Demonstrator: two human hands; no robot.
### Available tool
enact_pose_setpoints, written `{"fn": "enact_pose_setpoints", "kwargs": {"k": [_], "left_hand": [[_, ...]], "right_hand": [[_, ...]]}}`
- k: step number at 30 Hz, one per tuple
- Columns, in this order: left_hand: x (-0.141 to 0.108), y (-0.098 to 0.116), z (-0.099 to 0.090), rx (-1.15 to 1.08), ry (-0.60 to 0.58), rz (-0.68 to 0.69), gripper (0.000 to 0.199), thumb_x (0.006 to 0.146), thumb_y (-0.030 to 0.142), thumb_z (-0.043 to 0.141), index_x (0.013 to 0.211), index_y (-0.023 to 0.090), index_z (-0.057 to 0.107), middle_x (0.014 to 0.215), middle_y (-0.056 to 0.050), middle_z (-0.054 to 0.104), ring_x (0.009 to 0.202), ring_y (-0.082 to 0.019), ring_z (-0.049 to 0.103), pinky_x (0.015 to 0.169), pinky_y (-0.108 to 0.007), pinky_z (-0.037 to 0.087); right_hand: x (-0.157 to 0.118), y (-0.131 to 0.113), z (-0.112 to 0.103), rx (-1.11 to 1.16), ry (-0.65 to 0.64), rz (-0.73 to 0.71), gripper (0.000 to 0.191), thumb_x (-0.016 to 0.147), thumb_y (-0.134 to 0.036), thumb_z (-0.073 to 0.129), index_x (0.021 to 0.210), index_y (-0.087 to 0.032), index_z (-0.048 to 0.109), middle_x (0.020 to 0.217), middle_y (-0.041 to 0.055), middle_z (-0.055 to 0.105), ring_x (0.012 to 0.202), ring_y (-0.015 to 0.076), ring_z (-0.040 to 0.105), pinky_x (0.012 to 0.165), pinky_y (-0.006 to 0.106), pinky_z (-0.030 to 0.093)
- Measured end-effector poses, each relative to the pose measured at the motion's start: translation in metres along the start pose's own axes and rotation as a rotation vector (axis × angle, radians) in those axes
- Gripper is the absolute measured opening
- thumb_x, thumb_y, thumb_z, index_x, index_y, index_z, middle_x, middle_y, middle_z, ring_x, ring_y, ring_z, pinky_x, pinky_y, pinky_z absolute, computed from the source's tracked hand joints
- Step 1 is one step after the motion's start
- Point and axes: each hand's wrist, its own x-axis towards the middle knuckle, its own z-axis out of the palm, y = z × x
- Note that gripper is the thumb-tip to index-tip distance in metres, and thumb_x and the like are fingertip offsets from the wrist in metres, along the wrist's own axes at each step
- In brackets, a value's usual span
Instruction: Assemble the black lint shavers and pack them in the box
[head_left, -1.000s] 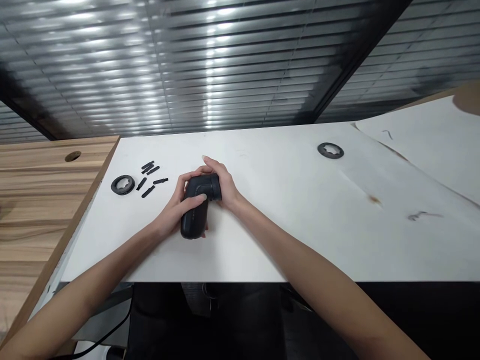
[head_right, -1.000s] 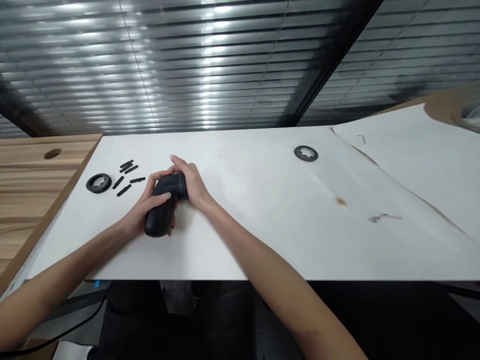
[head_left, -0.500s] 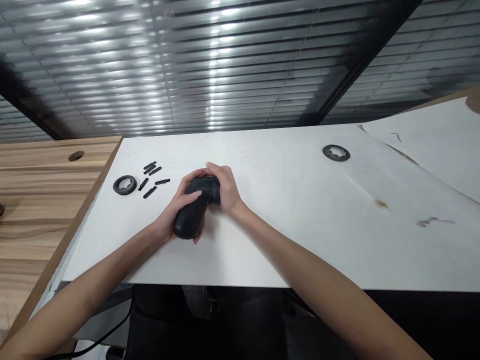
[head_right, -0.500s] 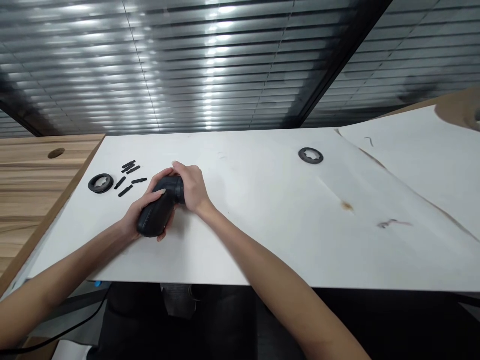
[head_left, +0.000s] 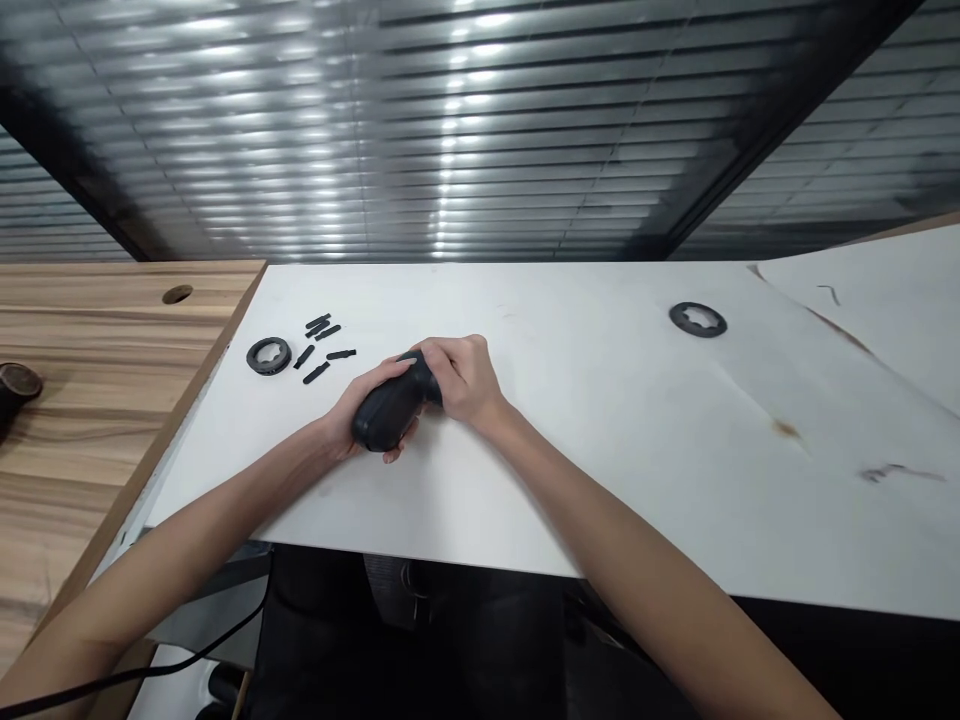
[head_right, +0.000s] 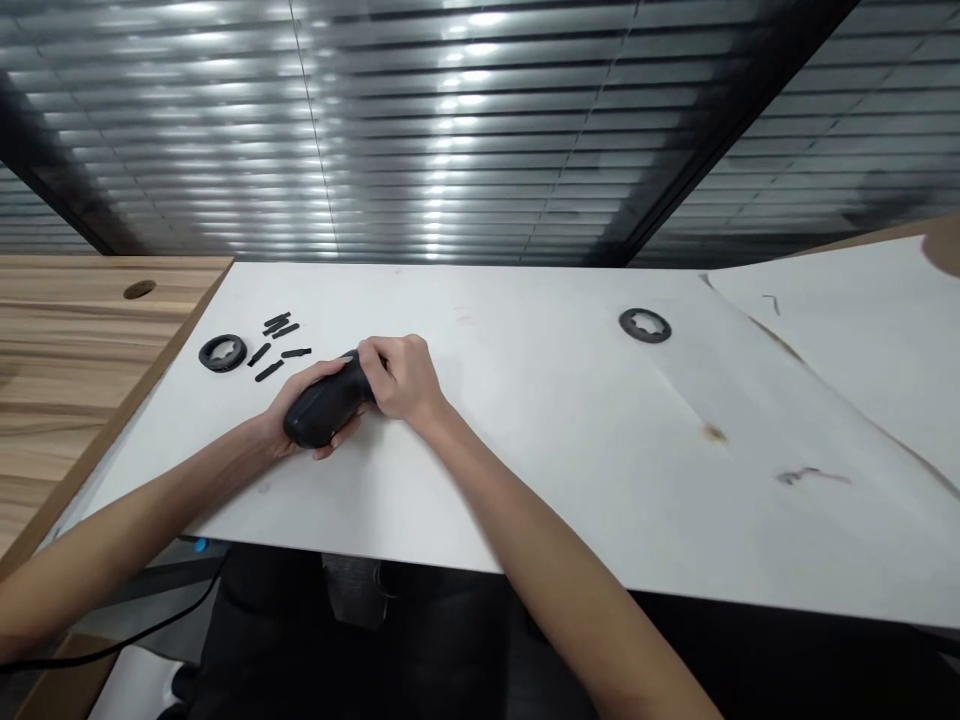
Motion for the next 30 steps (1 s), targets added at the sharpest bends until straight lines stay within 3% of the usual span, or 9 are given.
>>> {"fn": "enact_pose_setpoints", "kwargs": {"k": [3,6,10,14,18,23,30], "left_hand": [[0.003,0.004,-0.002,0.075,-0.002,-0.048,0.047,0.091,0.057,0.066,0.095,0.011,0.062,0.069,-0.007,0.065,0.043,-0.02,0.062,0.029,-0.028,0.047],[0.004,0.003,-0.004,0.058,-0.014,-0.026,0.047,0.092,0.057,0.062,0.087,0.01,0.062,0.069,-0.007,0.064,0.041,-0.018,0.059,0.028,-0.028,0.045],[0.005,-0.001,-0.004,0.032,-0.016,0.068,0.045,0.093,0.052,0.057,0.11,0.011,0.062,0.07,-0.007,0.066,0.041,-0.021,0.06,0.026,-0.028,0.042],[0.003,-0.004,0.0,0.052,0.033,0.137,0.059,0.093,0.05,0.058,0.137,0.011,0.053,0.068,-0.007,0.067,0.04,-0.023,0.062,0.027,-0.027,0.042],[-0.001,-0.005,0.008,0.09,0.086,0.225,0.079,0.096,0.046,0.059,0.163,0.023,0.024,0.072,-0.002,0.068,0.038,-0.023,0.061,0.028,-0.027,0.044],[-0.004,-0.006,0.013,0.144,0.065,0.23,0.098,0.096,0.05,0.059,0.169,0.034,-0.003,0.076,0.001,0.067,0.038,-0.023,0.06,0.029,-0.029,0.045],[-0.007,-0.009,0.011,0.155,0.045,0.222,0.096,0.094,0.047,0.063,0.171,0.039,0.006,0.075,0.004,0.064,0.033,-0.022,0.059,0.028,-0.03,0.045]], "right_hand": [[0.001,0.004,0.001,-0.073,0.004,0.028,0.058,0.101,-0.056,0.045,0.064,-0.02,0.07,0.06,0.0026,0.06,0.059,0.0173,0.055,0.062,0.032,0.04],[0.002,0.0,0.007,0.001,0.059,0.112,0.056,0.099,-0.055,0.047,0.062,-0.02,0.069,0.058,0.0019,0.059,0.061,0.0178,0.055,0.065,0.032,0.042],[0.004,-0.011,0.014,0.275,0.074,0.16,0.047,0.097,-0.051,0.051,0.068,-0.021,0.074,0.072,0.0038,0.072,0.077,0.0228,0.068,0.081,0.033,0.049],[0.009,-0.016,0.012,0.47,-0.022,0.222,0.041,0.091,-0.053,0.062,0.073,-0.021,0.08,0.083,0.0059,0.078,0.089,0.0259,0.072,0.091,0.034,0.05],[0.015,-0.014,0.004,0.538,-0.129,0.307,0.044,0.084,-0.061,0.072,0.078,-0.019,0.084,0.088,0.0067,0.08,0.089,0.025,0.071,0.088,0.034,0.05],[0.015,-0.01,0.005,0.529,-0.057,0.406,0.065,0.086,-0.078,0.061,0.07,-0.018,0.082,0.072,0.0064,0.075,0.074,0.0209,0.066,0.083,0.033,0.049],[0.008,-0.01,0.019,0.561,0.103,0.347,0.059,0.088,-0.067,0.054,0.058,-0.021,0.077,0.061,0.0061,0.069,0.069,0.0221,0.063,0.079,0.036,0.049]]}}
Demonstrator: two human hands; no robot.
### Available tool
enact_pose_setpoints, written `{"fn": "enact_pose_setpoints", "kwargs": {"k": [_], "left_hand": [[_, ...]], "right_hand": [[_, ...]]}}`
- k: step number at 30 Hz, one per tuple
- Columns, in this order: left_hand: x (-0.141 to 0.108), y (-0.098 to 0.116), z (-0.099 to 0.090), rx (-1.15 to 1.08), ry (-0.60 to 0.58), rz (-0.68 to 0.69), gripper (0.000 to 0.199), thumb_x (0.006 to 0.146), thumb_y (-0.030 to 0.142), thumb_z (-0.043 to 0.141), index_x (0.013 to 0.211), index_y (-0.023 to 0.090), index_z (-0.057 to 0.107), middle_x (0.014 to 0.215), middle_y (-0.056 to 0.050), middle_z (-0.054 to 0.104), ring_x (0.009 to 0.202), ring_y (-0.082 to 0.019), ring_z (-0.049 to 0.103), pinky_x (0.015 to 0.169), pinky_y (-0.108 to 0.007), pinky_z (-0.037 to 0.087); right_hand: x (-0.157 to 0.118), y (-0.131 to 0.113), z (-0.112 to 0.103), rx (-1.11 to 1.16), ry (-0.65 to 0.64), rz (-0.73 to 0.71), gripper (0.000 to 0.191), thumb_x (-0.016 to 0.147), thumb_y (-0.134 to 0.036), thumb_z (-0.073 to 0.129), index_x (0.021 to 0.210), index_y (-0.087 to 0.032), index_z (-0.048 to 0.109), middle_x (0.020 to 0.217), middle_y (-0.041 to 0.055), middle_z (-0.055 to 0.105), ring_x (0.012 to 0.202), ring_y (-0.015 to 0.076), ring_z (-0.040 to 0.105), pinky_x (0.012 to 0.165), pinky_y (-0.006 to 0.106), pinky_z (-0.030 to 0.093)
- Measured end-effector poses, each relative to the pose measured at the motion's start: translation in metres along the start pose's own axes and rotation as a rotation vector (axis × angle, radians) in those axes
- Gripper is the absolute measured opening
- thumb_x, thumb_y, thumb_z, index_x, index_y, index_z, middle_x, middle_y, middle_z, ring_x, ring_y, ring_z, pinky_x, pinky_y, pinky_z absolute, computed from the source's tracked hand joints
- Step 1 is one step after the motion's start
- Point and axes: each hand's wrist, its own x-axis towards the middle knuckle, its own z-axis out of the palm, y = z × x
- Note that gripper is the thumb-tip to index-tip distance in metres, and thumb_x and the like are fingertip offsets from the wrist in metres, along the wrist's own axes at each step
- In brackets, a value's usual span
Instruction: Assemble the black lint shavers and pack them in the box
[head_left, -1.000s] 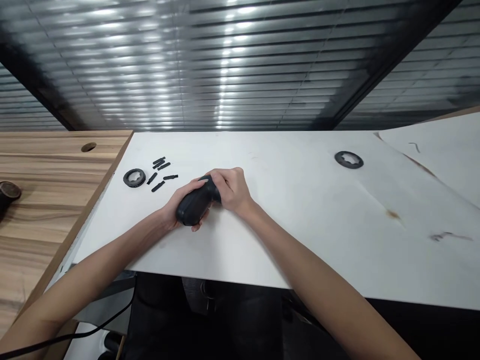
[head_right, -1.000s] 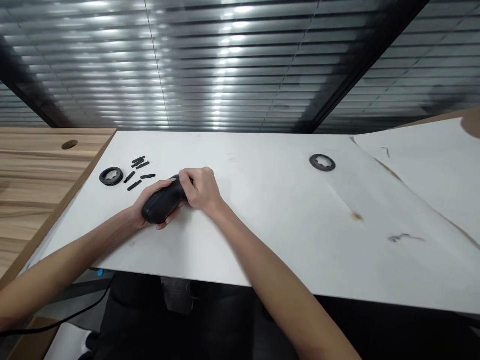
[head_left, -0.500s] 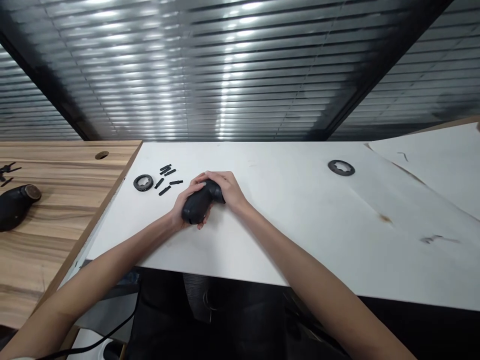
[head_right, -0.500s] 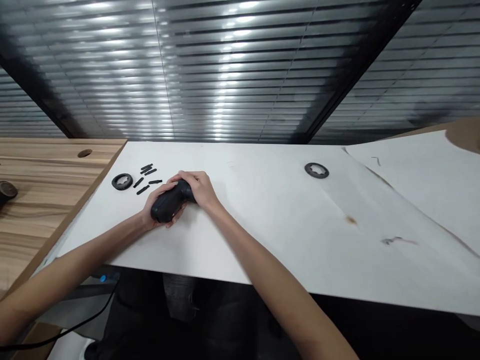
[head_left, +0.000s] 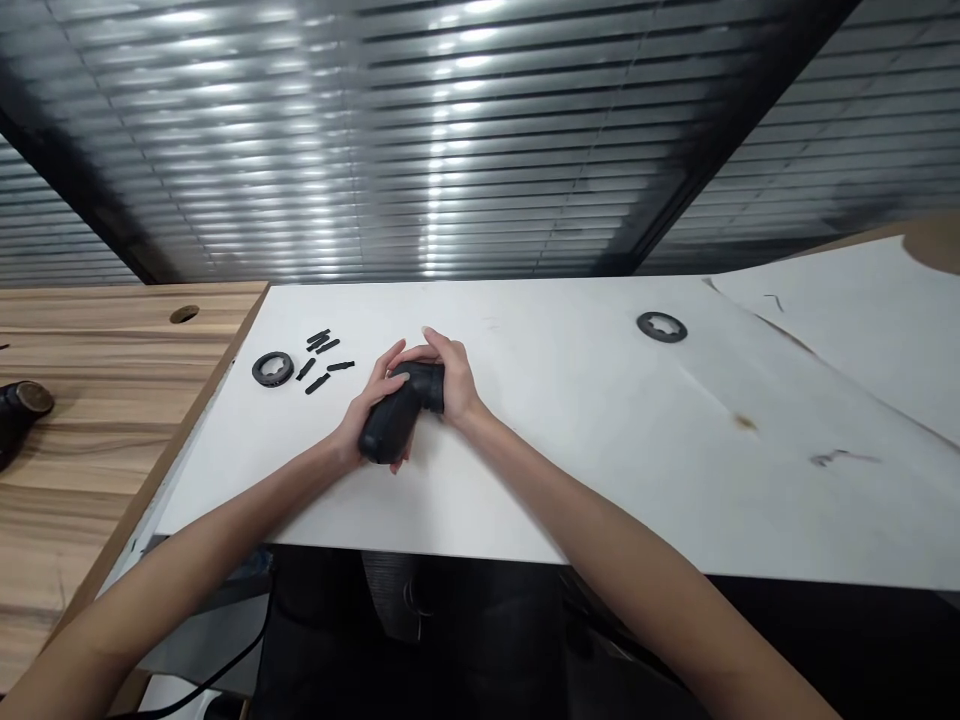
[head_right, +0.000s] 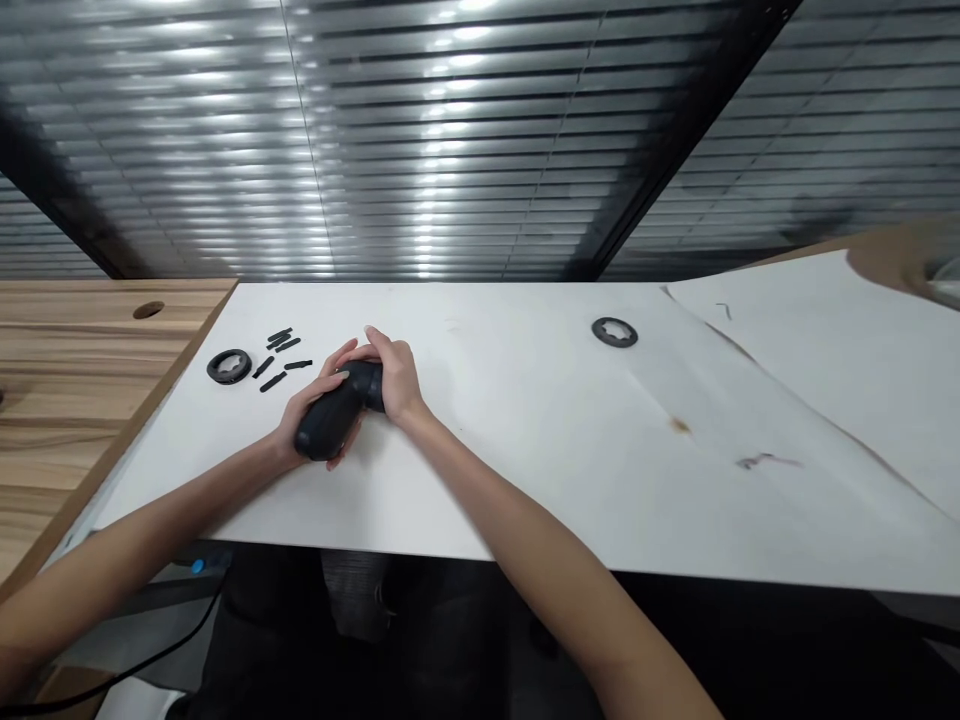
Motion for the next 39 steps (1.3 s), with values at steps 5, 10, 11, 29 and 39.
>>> {"fn": "enact_pose_setpoints", "kwargs": {"k": [5,10,11,29,39], "left_hand": [[-0.002,0.0,-0.001,-0.018,0.004,-0.008,0.089,0.094,0.046,0.064,0.169,0.039,0.017,0.084,0.001,0.067,0.034,-0.021,0.06,0.028,-0.029,0.045],[-0.002,0.0,0.0,-0.03,-0.004,0.007,0.092,0.093,0.046,0.064,0.17,0.04,0.015,0.078,0.002,0.063,0.036,-0.022,0.061,0.028,-0.028,0.045],[-0.002,0.0,0.0,-0.037,0.003,0.009,0.092,0.092,0.046,0.064,0.17,0.039,0.015,0.079,0.001,0.064,0.037,-0.022,0.061,0.028,-0.028,0.045],[0.0,0.01,-0.007,-0.054,-0.111,-0.008,0.089,0.093,0.049,0.058,0.172,0.031,0.019,0.072,-0.001,0.066,0.037,-0.02,0.058,0.026,-0.025,0.043],[0.007,0.009,0.001,-0.104,-0.006,0.046,0.092,0.086,0.047,0.068,0.165,0.023,0.027,0.069,0.0,0.065,0.034,-0.022,0.057,0.026,-0.028,0.042]], "right_hand": [[-0.004,0.0,0.003,0.057,0.045,0.025,0.05,0.084,-0.059,0.055,0.056,-0.022,0.075,0.062,0.0069,0.07,0.075,0.0251,0.067,0.085,0.038,0.052],[-0.005,-0.002,0.005,0.119,0.069,0.096,0.044,0.078,-0.057,0.057,0.057,-0.022,0.073,0.067,0.0082,0.073,0.082,0.0274,0.071,0.085,0.038,0.054],[-0.005,-0.002,0.006,0.133,0.074,0.109,0.043,0.078,-0.056,0.057,0.057,-0.022,0.073,0.068,0.0085,0.073,0.083,0.0274,0.071,0.084,0.038,0.055],[-0.005,-0.004,0.011,-0.003,0.067,-0.151,0.044,0.085,-0.046,0.045,0.059,-0.023,0.074,0.071,0.0065,0.074,0.08,0.0253,0.071,0.088,0.038,0.054],[0.009,0.002,0.013,0.092,0.165,0.005,0.047,0.073,-0.06,0.051,0.058,-0.022,0.074,0.069,0.0092,0.076,0.074,0.0261,0.069,0.086,0.038,0.054]]}}
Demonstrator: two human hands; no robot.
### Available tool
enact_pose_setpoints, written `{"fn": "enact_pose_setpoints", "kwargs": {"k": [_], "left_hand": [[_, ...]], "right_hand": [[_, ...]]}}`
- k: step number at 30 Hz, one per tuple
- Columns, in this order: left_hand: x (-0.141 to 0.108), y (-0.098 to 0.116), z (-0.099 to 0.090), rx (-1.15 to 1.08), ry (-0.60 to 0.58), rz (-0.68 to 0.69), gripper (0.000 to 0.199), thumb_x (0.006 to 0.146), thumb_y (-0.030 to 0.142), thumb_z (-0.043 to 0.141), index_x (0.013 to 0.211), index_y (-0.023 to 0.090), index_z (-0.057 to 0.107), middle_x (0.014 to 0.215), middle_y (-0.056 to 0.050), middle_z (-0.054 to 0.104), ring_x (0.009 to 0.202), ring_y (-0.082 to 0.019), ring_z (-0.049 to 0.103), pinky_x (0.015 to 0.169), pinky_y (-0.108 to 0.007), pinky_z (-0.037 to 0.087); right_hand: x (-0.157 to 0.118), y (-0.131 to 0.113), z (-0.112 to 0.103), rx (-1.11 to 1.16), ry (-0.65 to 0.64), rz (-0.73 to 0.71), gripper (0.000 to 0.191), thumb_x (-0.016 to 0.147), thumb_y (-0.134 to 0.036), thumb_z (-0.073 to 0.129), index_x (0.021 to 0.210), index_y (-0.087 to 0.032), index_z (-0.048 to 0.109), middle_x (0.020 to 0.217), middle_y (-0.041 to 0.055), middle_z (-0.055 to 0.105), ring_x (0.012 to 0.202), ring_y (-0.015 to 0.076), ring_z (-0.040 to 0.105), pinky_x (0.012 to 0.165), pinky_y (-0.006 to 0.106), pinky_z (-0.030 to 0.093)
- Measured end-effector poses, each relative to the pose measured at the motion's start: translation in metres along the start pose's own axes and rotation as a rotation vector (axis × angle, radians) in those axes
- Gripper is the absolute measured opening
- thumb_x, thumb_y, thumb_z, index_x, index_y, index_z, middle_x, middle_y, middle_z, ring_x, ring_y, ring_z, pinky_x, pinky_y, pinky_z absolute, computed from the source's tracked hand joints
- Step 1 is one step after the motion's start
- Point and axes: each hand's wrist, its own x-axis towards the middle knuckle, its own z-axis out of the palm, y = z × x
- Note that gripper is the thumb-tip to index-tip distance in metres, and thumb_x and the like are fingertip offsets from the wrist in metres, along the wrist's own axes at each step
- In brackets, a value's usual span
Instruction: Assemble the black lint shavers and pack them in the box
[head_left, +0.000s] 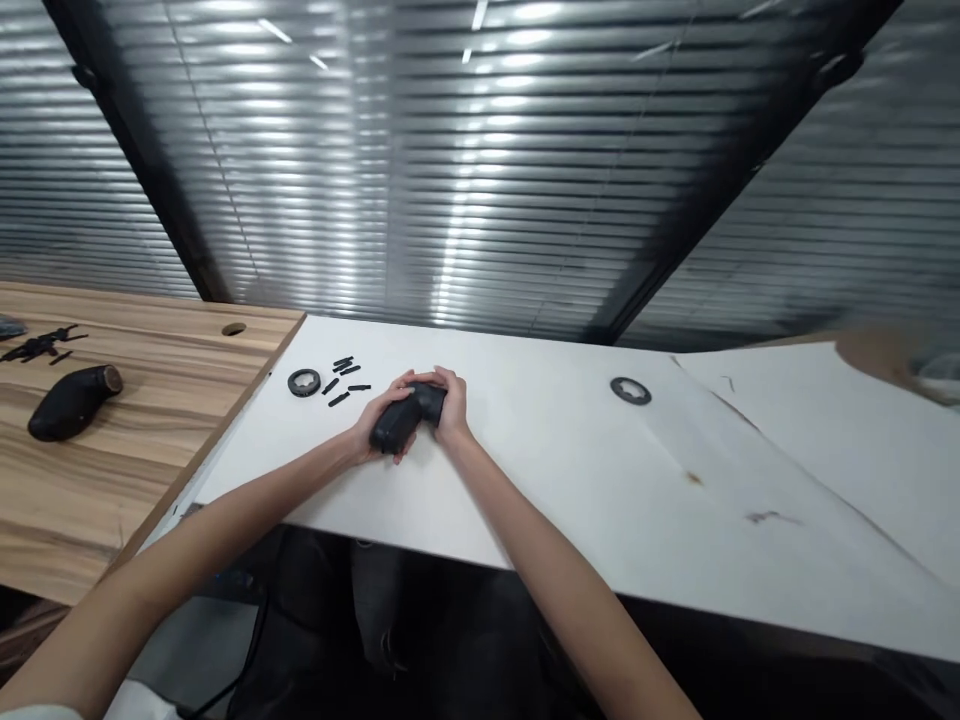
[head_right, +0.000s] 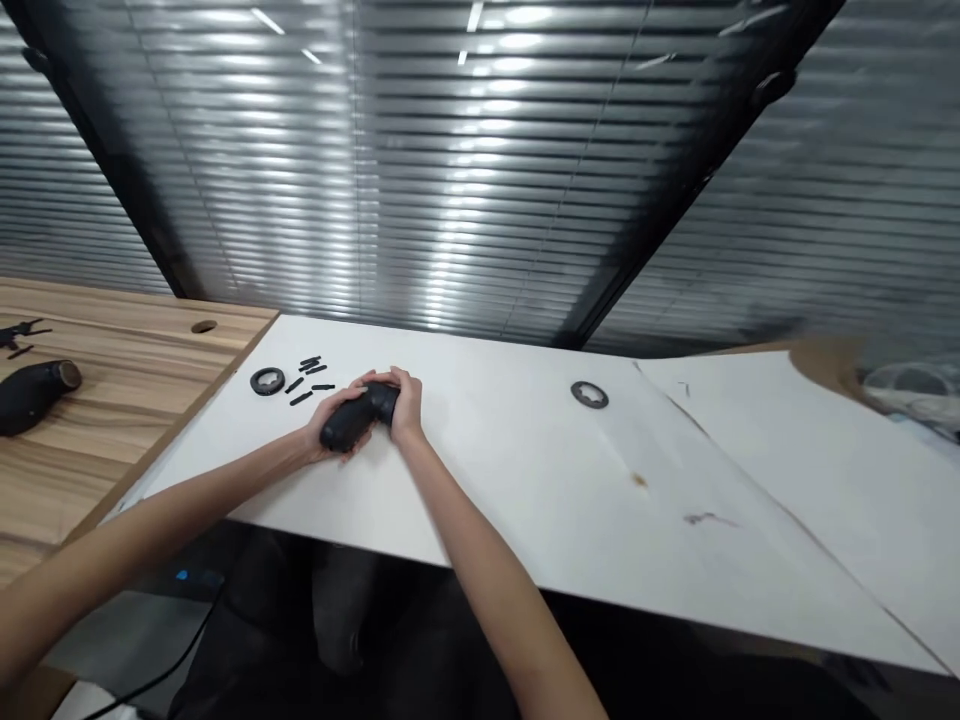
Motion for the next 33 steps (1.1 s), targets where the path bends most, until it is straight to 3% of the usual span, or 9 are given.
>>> {"fn": "enact_pose_setpoints", "kwargs": {"k": [5,11,16,20,23,28,31,33], "left_hand": [[-0.008,-0.01,0.002,0.006,0.039,0.084,0.093,0.084,0.052,0.071,0.16,0.021,0.027,0.072,-0.001,0.066,0.039,-0.022,0.061,0.03,-0.028,0.046],[-0.018,-0.016,0.002,0.111,0.058,0.21,0.097,0.079,0.052,0.079,0.157,0.027,0.028,0.081,0.0,0.069,0.043,-0.023,0.064,0.033,-0.029,0.048],[-0.023,-0.028,-0.001,0.364,0.085,0.412,0.104,0.077,0.045,0.089,0.159,0.027,0.028,0.085,0.0,0.07,0.056,-0.019,0.067,0.052,-0.029,0.055],[-0.026,-0.039,-0.006,0.592,0.081,0.696,0.092,0.083,0.043,0.087,0.158,0.031,0.036,0.126,-0.011,0.069,0.1,-0.025,0.074,0.081,-0.035,0.061],[-0.026,-0.041,-0.011,0.694,0.105,0.814,0.08,0.085,0.045,0.085,0.153,0.033,0.045,0.151,-0.014,0.056,0.127,-0.032,0.067,0.097,-0.042,0.061],[-0.024,-0.035,-0.015,0.764,0.169,0.758,0.086,0.085,0.045,0.086,0.157,0.032,0.04,0.14,-0.013,0.063,0.101,-0.027,0.076,0.086,-0.041,0.065],[-0.024,-0.034,-0.014,0.806,0.186,0.81,0.091,0.084,0.044,0.087,0.16,0.034,0.038,0.151,-0.015,0.057,0.106,-0.027,0.075,0.087,-0.04,0.065],[-0.025,-0.034,-0.014,0.839,0.124,0.831,0.098,0.084,0.043,0.088,0.164,0.035,0.032,0.151,-0.015,0.056,0.109,-0.027,0.074,0.089,-0.039,0.064]], "right_hand": [[-0.005,-0.008,-0.005,-0.017,-0.109,0.054,0.047,0.075,-0.063,0.063,0.065,-0.019,0.078,0.072,0.0083,0.076,0.066,0.0221,0.064,0.069,0.033,0.053],[-0.004,-0.009,-0.006,0.08,-0.171,0.198,0.042,0.082,-0.057,0.066,0.075,-0.018,0.079,0.076,0.0064,0.075,0.06,0.0192,0.061,0.056,0.029,0.05],[-0.005,-0.024,-0.012,0.326,-0.358,0.304,0.064,0.1,-0.067,0.048,0.075,-0.016,0.078,0.08,0.0131,0.077,0.076,0.0258,0.072,0.082,0.037,0.061],[-0.009,-0.031,-0.016,0.322,-0.551,0.396,0.089,0.105,-0.074,0.024,0.074,-0.012,0.078,0.08,0.018,0.077,0.085,0.0291,0.075,0.09,0.039,0.06],[-0.011,-0.032,-0.017,0.322,-0.64,0.426,0.094,0.105,-0.077,0.017,0.073,-0.013,0.078,0.078,0.0171,0.076,0.09,0.0307,0.075,0.092,0.04,0.06],[-0.01,-0.03,-0.017,0.392,-0.594,0.381,0.09,0.101,-0.083,0.026,0.075,-0.014,0.078,0.078,0.0149,0.076,0.093,0.0317,0.073,0.094,0.044,0.059],[-0.011,-0.025,-0.014,0.42,-0.577,0.329,0.086,0.102,-0.08,0.03,0.067,-0.016,0.077,0.072,0.0125,0.073,0.084,0.0283,0.072,0.096,0.045,0.058],[-0.013,-0.022,-0.013,0.408,-0.58,0.295,0.079,0.103,-0.073,0.037,0.061,-0.018,0.075,0.066,0.0105,0.07,0.077,0.0258,0.069,0.096,0.045,0.058]]}}
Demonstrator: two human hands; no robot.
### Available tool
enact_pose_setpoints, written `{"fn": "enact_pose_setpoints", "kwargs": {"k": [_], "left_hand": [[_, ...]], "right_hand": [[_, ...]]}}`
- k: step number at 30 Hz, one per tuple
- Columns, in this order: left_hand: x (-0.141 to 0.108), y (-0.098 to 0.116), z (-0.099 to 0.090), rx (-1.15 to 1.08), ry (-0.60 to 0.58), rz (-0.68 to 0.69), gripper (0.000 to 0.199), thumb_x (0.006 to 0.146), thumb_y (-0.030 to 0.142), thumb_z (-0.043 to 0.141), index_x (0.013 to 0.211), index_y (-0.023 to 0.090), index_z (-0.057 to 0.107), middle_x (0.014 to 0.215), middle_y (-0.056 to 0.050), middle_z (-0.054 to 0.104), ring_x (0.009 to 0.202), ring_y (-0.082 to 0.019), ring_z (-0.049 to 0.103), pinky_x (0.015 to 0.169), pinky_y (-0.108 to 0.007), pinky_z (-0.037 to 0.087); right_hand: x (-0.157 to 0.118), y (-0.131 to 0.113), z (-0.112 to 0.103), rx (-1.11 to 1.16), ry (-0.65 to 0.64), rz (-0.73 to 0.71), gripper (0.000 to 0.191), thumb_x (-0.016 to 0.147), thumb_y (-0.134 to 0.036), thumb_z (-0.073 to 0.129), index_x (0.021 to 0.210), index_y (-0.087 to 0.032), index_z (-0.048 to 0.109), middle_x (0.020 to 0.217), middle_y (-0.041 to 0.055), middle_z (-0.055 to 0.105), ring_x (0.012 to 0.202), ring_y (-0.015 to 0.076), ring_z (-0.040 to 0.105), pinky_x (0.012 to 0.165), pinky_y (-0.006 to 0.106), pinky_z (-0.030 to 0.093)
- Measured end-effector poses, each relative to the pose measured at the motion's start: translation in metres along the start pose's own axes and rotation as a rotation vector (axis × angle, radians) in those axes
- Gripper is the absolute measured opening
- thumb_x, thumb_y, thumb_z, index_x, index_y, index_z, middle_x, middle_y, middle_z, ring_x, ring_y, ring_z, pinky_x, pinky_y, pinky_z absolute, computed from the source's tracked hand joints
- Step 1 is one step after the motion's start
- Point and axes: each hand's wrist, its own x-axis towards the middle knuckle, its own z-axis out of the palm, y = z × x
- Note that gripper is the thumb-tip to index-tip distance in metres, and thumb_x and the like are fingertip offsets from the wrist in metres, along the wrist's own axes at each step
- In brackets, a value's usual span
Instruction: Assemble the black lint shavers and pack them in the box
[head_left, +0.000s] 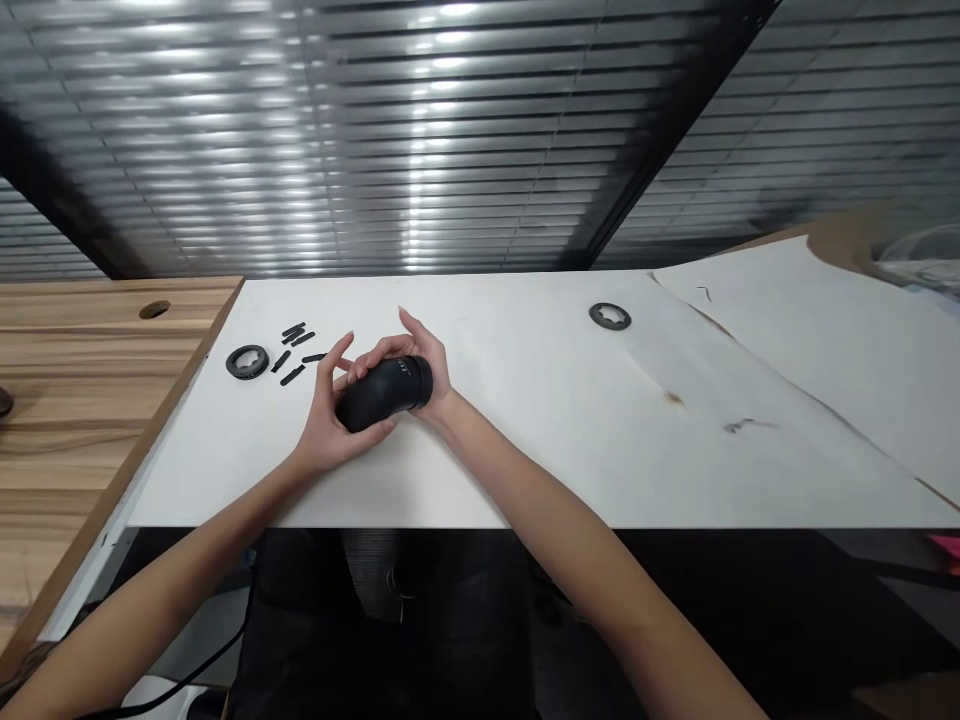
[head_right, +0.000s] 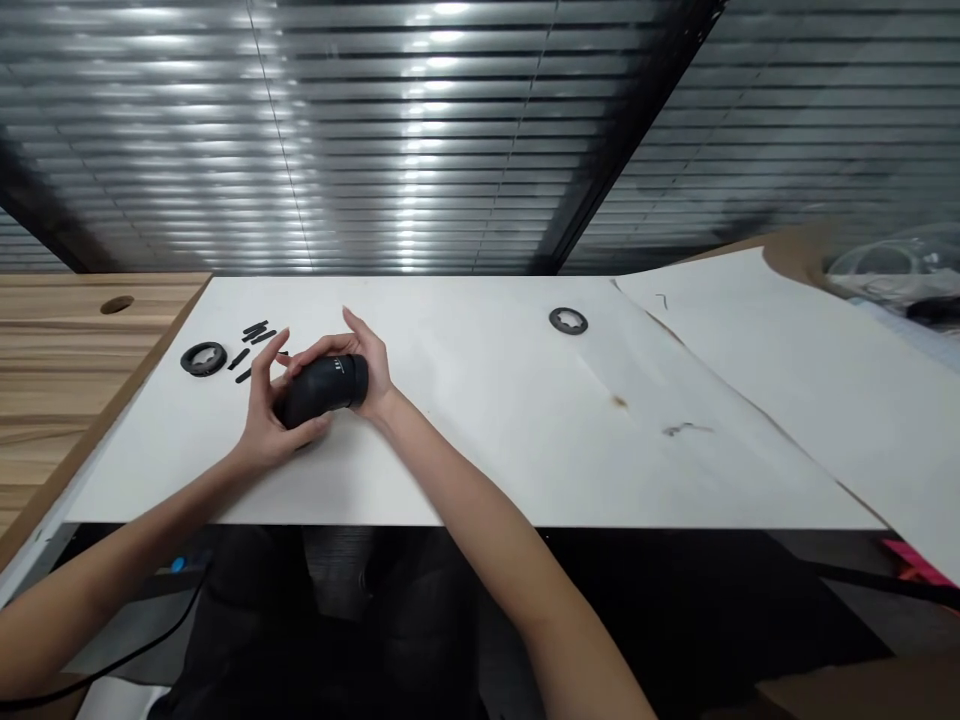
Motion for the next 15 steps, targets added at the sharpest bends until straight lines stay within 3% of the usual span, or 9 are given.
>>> {"fn": "enact_pose_setpoints", "kwargs": {"k": [6,15], "left_hand": [[0.003,-0.004,-0.011,0.088,-0.174,0.179,0.095,0.086,0.04,0.084,0.167,0.03,0.035,0.141,-0.015,0.063,0.122,-0.031,0.069,0.101,-0.044,0.06],[0.012,-0.008,-0.016,-0.019,-0.25,0.182,0.09,0.084,0.035,0.085,0.163,0.03,0.042,0.151,-0.015,0.058,0.136,-0.035,0.062,0.11,-0.048,0.056]], "right_hand": [[-0.004,0.009,0.001,0.008,-0.069,0.047,0.059,0.097,-0.057,0.054,0.059,-0.017,0.075,0.062,0.0099,0.066,0.077,0.0288,0.07,0.088,0.045,0.059],[-0.005,0.016,0.005,0.082,0.006,-0.008,0.053,0.098,-0.044,0.05,0.058,-0.018,0.075,0.062,0.0095,0.067,0.073,0.0267,0.068,0.084,0.042,0.06]]}}
